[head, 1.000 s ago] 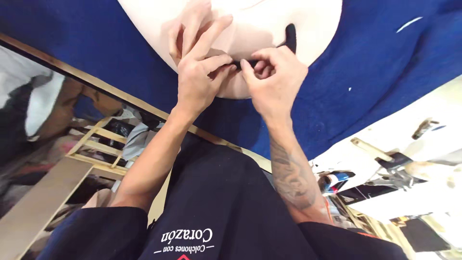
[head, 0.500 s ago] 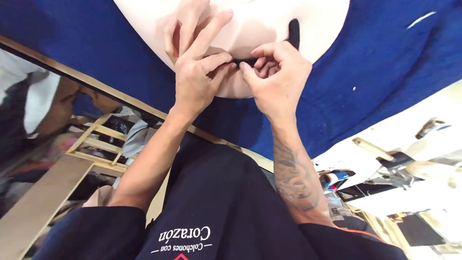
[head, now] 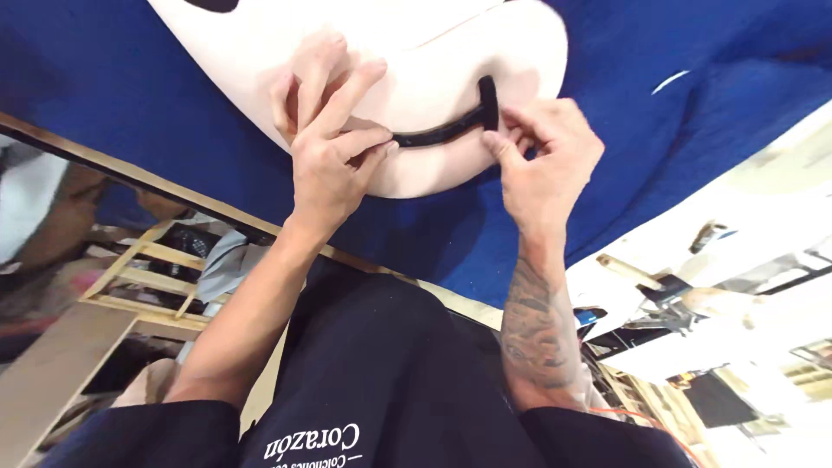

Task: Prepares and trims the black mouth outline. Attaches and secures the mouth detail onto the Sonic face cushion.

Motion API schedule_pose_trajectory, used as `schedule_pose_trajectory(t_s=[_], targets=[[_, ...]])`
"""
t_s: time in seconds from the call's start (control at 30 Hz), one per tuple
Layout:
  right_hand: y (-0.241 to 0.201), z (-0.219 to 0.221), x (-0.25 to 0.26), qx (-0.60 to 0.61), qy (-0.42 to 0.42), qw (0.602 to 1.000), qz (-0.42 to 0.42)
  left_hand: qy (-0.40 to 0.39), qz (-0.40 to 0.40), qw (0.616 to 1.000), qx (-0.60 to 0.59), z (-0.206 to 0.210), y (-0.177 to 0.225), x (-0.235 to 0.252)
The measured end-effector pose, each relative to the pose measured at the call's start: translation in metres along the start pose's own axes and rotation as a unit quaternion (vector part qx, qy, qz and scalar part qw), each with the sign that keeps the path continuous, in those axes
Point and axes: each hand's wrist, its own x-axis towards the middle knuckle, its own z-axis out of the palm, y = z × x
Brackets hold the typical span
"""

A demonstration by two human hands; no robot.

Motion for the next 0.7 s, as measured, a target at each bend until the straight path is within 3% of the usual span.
schedule_pose_trajectory(t_s=[0.17, 0.37, 0.53, 0.7], targets=[[-0.002, 0.006, 0.007, 0.027, 0.011, 0.999, -0.036, -0.044, -0.002, 0.999, 0.007, -0.008, 0.008, 0.002], [-0.001, -0.004, 0.022, 0.007, -0.057, 0.994, -0.092, -0.055, 0.001, 0.998, 0.019, -0.007, 0.007, 0.002], [0.005, -0.01, 0.052, -0.043, -0.12, 0.989, -0.071, -0.071, 0.003, 0.997, 0.025, -0.005, 0.006, 0.003], [-0.002, -0.016, 0.045, -0.091, -0.07, 0.99, -0.084, -0.079, 0.023, 0.996, 0.041, -0.004, 0.012, 0.006]])
